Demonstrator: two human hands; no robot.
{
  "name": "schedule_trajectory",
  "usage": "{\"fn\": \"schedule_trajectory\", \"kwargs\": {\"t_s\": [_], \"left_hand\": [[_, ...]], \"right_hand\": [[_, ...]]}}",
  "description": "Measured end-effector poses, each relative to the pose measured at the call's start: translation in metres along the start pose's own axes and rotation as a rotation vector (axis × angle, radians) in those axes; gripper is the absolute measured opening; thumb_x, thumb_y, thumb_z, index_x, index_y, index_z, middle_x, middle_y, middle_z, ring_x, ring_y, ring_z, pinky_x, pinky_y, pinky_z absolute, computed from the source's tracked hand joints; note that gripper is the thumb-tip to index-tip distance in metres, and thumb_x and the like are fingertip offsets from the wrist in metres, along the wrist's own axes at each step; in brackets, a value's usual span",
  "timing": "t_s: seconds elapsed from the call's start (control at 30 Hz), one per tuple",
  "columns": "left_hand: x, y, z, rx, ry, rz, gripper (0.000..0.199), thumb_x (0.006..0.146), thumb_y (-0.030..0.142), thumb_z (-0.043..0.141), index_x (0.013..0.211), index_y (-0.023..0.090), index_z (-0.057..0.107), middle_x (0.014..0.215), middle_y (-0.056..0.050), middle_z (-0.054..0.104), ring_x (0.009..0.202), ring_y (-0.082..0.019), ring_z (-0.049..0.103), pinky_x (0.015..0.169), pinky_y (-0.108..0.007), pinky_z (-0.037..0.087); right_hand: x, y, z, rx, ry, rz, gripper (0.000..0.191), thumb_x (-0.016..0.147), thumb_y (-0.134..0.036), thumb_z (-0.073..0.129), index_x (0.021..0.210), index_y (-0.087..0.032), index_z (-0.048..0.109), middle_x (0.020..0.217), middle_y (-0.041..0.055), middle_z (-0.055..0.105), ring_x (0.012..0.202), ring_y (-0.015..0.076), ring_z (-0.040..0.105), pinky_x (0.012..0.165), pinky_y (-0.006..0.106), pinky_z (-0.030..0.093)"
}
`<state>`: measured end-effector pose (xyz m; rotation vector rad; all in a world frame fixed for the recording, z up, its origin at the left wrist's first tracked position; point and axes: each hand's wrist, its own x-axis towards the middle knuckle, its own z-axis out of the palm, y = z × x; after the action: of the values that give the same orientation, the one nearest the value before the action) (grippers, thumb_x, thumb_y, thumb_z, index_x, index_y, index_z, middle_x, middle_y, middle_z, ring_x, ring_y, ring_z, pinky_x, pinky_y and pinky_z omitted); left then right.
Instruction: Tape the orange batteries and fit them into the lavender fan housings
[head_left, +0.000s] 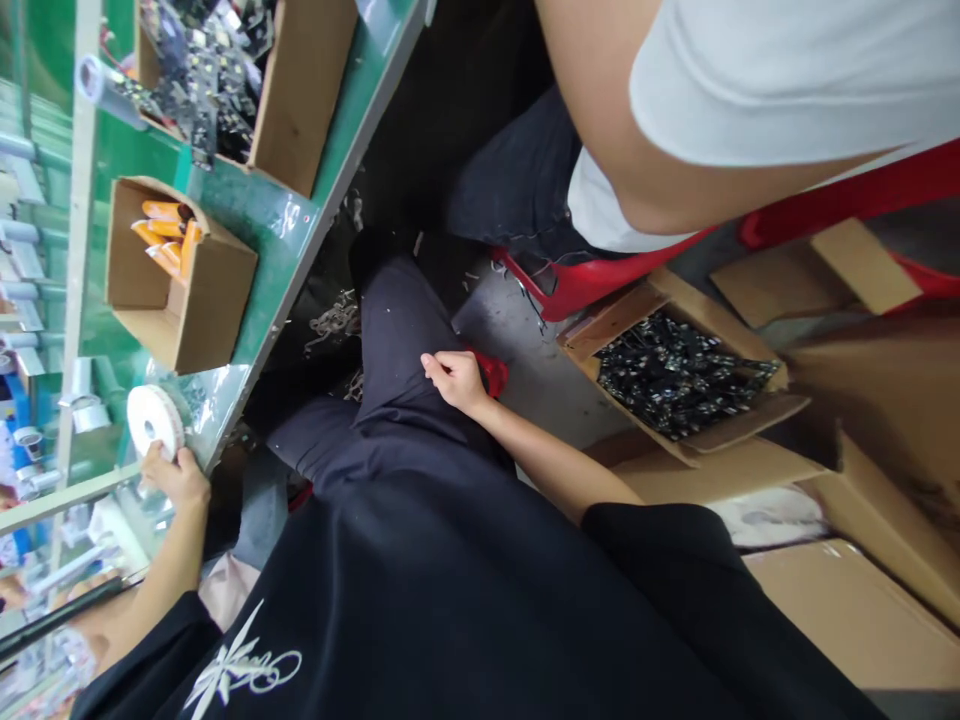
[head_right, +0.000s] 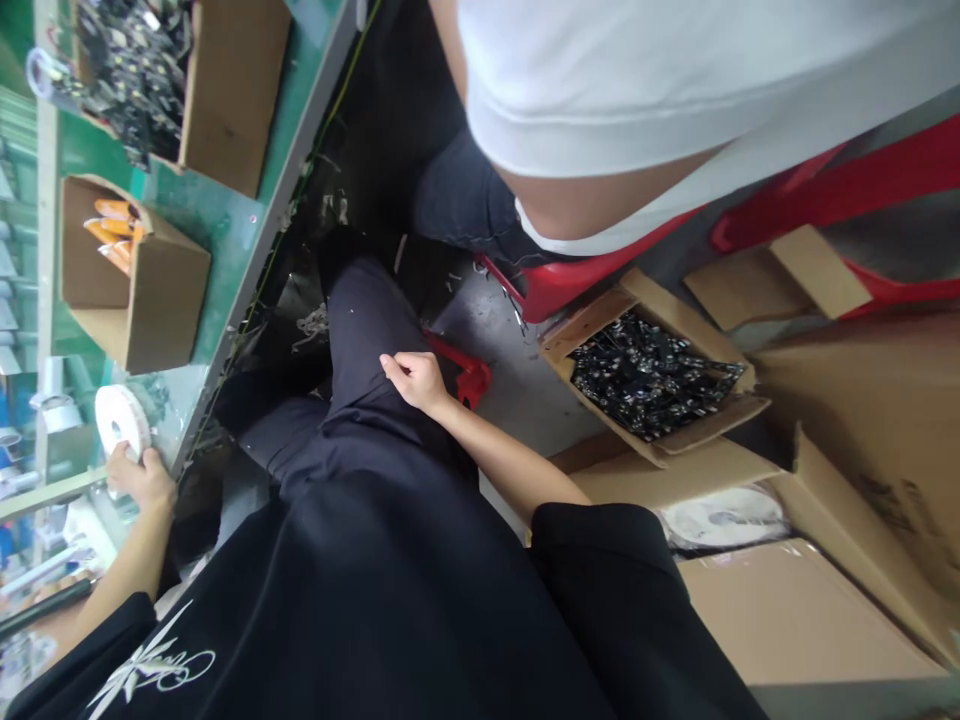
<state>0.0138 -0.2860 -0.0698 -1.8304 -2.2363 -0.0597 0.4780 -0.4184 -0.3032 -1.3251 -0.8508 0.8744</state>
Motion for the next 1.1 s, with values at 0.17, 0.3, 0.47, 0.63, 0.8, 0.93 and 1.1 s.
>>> {"fn": "schedule_trajectory", "kwargs": {"t_s": [0.17,0.3,0.47,0.63,0.8,0.93,1.1], "left_hand": [[-0.002,-0.01,0.007,-0.039,0.024,0.001,0.064,0.089,0.035,0.048,0.144,0.003,0.047,0.151,-0.029,0.051,0.149,-0.04,0.043,0.127,-0.059,0.026],[-0.007,-0.023,0.016,-0.088,0.051,0.036,0.06,0.09,0.031,0.053,0.143,0.001,0.049,0.153,-0.027,0.052,0.148,-0.038,0.042,0.127,-0.06,0.023],[-0.015,-0.034,0.026,-0.143,0.061,0.058,0.06,0.091,0.033,0.056,0.141,0.0,0.052,0.149,-0.027,0.056,0.144,-0.036,0.046,0.123,-0.06,0.026],[-0.023,-0.04,0.031,-0.143,0.056,0.077,0.061,0.092,0.038,0.055,0.141,0.001,0.055,0.151,-0.027,0.056,0.144,-0.035,0.048,0.123,-0.057,0.028],[-0.03,-0.04,0.031,-0.141,0.026,0.023,0.063,0.091,0.044,0.054,0.14,0.004,0.056,0.153,-0.024,0.056,0.145,-0.034,0.048,0.124,-0.056,0.028],[-0.035,-0.041,0.032,-0.121,0.06,0.052,0.064,0.092,0.048,0.05,0.138,0.004,0.059,0.151,-0.023,0.059,0.142,-0.033,0.051,0.123,-0.054,0.032],[-0.038,-0.044,0.034,-0.099,0.073,0.044,0.062,0.087,0.047,0.051,0.135,0.008,0.06,0.148,-0.021,0.062,0.14,-0.033,0.054,0.122,-0.054,0.035]], "right_hand": [[-0.033,-0.006,-0.004,-0.043,0.056,-0.03,0.064,0.107,-0.057,0.05,0.053,-0.023,0.054,0.049,-0.0001,0.056,0.046,0.0137,0.052,0.054,0.029,0.038],[-0.047,-0.003,-0.019,-0.131,0.086,0.005,0.061,0.106,-0.056,0.049,0.056,-0.023,0.059,0.047,-0.0009,0.054,0.044,0.0142,0.051,0.053,0.029,0.04],[-0.037,-0.002,-0.023,-0.297,0.071,0.047,0.063,0.103,-0.062,0.052,0.054,-0.022,0.061,0.044,0.0,0.054,0.042,0.0147,0.051,0.051,0.029,0.041],[-0.02,0.0,-0.019,-0.392,0.006,0.092,0.066,0.101,-0.066,0.054,0.053,-0.021,0.063,0.042,0.0006,0.055,0.038,0.0145,0.051,0.047,0.028,0.04],[-0.002,0.0,-0.017,-0.494,-0.103,0.126,0.071,0.1,-0.072,0.051,0.051,-0.022,0.061,0.042,0.0023,0.056,0.038,0.0156,0.054,0.048,0.028,0.043],[0.009,0.001,-0.017,-0.562,-0.178,0.149,0.071,0.1,-0.072,0.051,0.05,-0.022,0.061,0.042,0.0036,0.058,0.038,0.0166,0.055,0.046,0.029,0.042],[0.01,0.002,-0.02,-0.611,-0.199,0.168,0.069,0.099,-0.069,0.054,0.047,-0.023,0.058,0.043,0.0037,0.058,0.039,0.0165,0.055,0.047,0.029,0.042]]}}
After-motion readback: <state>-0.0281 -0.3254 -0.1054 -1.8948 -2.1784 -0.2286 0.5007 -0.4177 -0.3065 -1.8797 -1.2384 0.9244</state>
